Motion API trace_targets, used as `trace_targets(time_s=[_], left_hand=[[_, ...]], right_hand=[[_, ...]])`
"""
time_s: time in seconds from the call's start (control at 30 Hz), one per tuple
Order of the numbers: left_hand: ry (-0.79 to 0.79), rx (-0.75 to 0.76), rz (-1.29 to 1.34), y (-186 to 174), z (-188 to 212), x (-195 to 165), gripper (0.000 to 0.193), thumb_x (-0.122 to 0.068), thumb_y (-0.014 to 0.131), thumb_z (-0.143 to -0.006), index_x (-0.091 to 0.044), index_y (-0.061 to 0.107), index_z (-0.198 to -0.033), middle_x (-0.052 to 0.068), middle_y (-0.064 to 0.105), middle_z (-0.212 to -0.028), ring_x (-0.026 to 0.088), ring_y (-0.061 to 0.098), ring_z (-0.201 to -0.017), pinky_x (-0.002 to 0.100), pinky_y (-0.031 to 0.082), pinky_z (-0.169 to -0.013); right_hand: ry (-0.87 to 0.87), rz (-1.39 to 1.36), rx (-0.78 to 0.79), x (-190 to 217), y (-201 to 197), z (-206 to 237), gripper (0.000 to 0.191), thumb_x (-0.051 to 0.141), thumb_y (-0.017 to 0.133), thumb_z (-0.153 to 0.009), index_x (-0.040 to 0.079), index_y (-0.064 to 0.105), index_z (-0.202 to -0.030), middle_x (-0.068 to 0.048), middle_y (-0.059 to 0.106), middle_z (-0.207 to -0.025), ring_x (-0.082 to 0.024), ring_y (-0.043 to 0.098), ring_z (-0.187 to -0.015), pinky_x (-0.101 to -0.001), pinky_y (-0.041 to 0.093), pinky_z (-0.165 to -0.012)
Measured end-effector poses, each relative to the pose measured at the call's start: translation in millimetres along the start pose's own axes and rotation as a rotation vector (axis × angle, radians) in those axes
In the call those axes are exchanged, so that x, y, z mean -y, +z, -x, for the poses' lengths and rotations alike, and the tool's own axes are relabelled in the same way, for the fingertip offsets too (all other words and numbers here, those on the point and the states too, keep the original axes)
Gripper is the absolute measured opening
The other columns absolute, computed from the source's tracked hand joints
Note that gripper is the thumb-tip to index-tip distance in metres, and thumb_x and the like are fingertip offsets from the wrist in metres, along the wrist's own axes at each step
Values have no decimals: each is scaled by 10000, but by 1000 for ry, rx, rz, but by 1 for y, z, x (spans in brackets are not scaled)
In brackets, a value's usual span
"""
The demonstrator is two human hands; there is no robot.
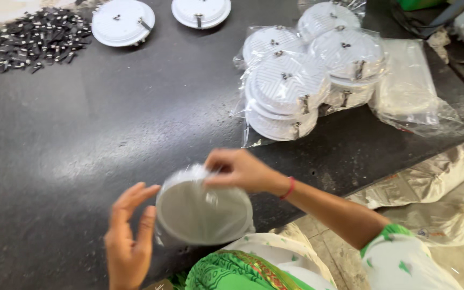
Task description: The person packs round LED panel lights at a workbench. They take a clear plastic bag, insert a light fixture into it, wrap the bag around the fixture, and place the wrapped light onto a growing stack of bagged lights on the table, repeating this for successive fixtures.
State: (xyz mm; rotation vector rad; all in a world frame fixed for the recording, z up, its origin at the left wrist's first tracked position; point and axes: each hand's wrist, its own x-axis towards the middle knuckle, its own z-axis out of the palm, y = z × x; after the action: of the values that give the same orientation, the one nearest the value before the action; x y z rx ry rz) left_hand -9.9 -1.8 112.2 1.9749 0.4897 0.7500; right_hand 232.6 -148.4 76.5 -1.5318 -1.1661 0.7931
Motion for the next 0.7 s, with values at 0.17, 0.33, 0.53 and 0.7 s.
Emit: trace_targets(time_s=[0.17,0.33,0.53,0.7], left_hand=[[-191,-126,215,28,3,10,343,-15,537,-1026,22,532,-1368,137,673,-1258,187,664,-1142,302,525,-1017],[-305,-44,303,77,8,10,295,-12,547,-1008,34,601,-1294,136,712,-1186,185,693,-1066,295,545,-958],[-290,128,219,139,-3,-15,235,-30,599,-982,13,668,-1203,86,754,-1126,144,713,-1000,268,539,-916],[-240,307,100,189,-19,-45,205,-42,625,-960,-7,707,-1144,49,780,-1077,121,725,-958,253,556,-873]], right_hand=[[276,-649,-661,-24,-110,35,328,154,720,-899,46,525,-1140,-86,693,-910,-200,673,-775,-326,548,-600],[-16,-793,-838,-51,-191,70,278,93,740,-971,60,523,-1141,-49,641,-1055,-137,672,-954,-305,632,-852],[-76,-916,-905,-84,-236,76,146,62,714,-931,95,604,-1021,-39,652,-1060,-160,670,-973,-353,624,-927],[41,-930,-819,-92,-236,125,114,170,624,-995,81,564,-956,-58,691,-1073,-203,715,-1007,-338,632,-909]])
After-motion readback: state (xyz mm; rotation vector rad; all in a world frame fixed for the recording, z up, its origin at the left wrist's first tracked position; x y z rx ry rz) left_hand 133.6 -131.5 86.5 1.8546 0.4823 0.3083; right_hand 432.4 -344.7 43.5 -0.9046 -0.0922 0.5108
